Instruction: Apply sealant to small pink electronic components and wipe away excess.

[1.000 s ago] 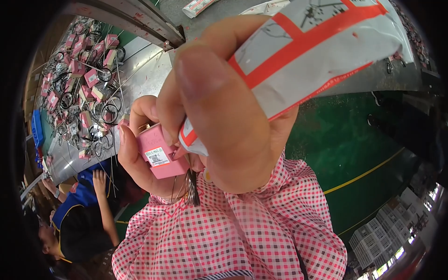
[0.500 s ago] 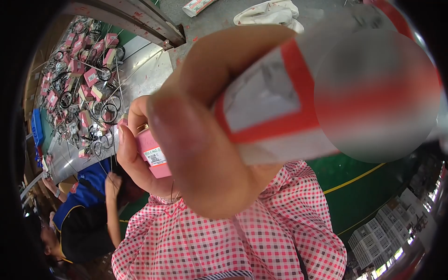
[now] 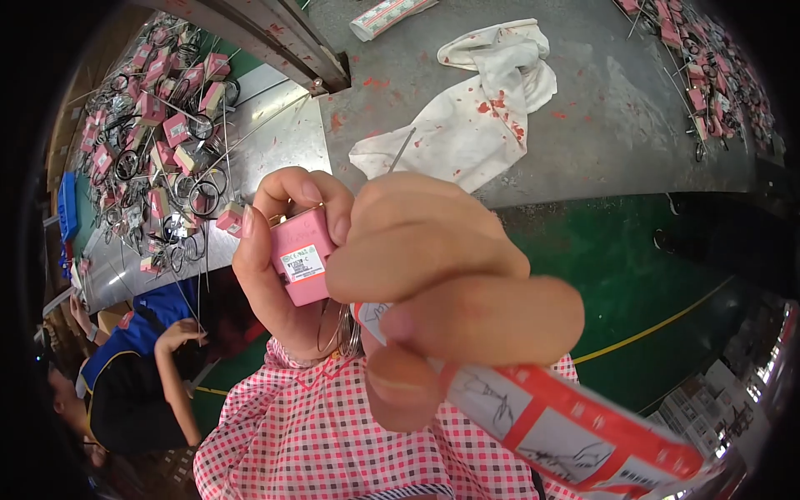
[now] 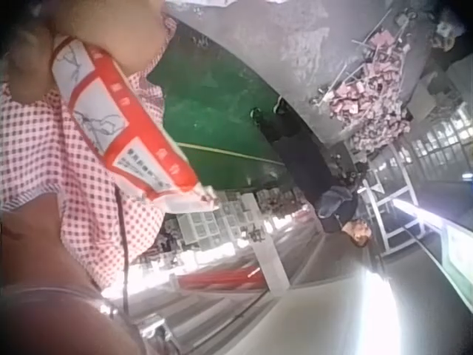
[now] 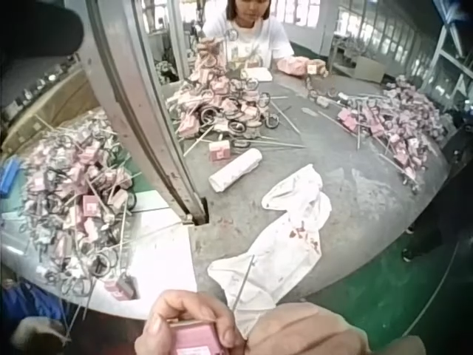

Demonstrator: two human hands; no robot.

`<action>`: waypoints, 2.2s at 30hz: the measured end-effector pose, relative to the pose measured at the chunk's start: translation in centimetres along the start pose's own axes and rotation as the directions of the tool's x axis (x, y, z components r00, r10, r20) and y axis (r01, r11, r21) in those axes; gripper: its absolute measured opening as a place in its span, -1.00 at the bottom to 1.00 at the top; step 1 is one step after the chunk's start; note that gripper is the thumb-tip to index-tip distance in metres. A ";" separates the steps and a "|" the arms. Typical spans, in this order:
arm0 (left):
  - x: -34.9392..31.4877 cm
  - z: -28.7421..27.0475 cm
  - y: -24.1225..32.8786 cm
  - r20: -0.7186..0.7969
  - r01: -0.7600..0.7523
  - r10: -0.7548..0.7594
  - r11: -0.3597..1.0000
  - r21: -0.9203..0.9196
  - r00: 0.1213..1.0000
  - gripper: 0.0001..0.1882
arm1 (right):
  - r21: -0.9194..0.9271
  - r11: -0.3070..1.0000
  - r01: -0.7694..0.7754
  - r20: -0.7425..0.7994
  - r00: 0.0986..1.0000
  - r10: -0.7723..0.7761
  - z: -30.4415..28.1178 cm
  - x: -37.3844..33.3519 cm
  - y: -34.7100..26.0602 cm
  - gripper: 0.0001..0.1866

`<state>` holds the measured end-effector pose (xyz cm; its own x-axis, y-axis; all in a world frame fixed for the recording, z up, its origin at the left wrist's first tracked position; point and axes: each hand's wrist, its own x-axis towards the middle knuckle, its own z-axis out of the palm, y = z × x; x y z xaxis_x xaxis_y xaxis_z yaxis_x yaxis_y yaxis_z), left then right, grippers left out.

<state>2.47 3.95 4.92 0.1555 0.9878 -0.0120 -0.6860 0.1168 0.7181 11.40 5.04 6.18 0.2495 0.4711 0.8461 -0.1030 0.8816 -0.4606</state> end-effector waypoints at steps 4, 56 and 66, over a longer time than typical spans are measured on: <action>0.0 0.1 0.1 0.014 0.044 -0.043 0.996 -0.078 0.999 -0.56 | -0.042 0.997 0.068 -0.047 0.996 -0.070 0.4 -0.3 0.0 -0.70; 2.6 1.1 3.2 0.723 -0.718 0.104 -0.087 0.690 0.682 -0.47 | 0.019 1.000 0.011 -0.436 0.900 -0.001 -1.9 2.2 -3.7 -0.70; 2.0 1.0 2.4 0.701 -0.693 0.057 -0.114 0.711 0.710 -0.46 | -0.180 0.984 0.008 -0.293 0.954 -0.061 -1.1 0.9 -1.6 -0.69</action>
<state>1.80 6.11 7.34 0.5702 0.6358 0.5202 0.4760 -0.7718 0.4216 12.89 4.01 7.40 0.5265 0.3873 0.7569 0.0745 0.8658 -0.4948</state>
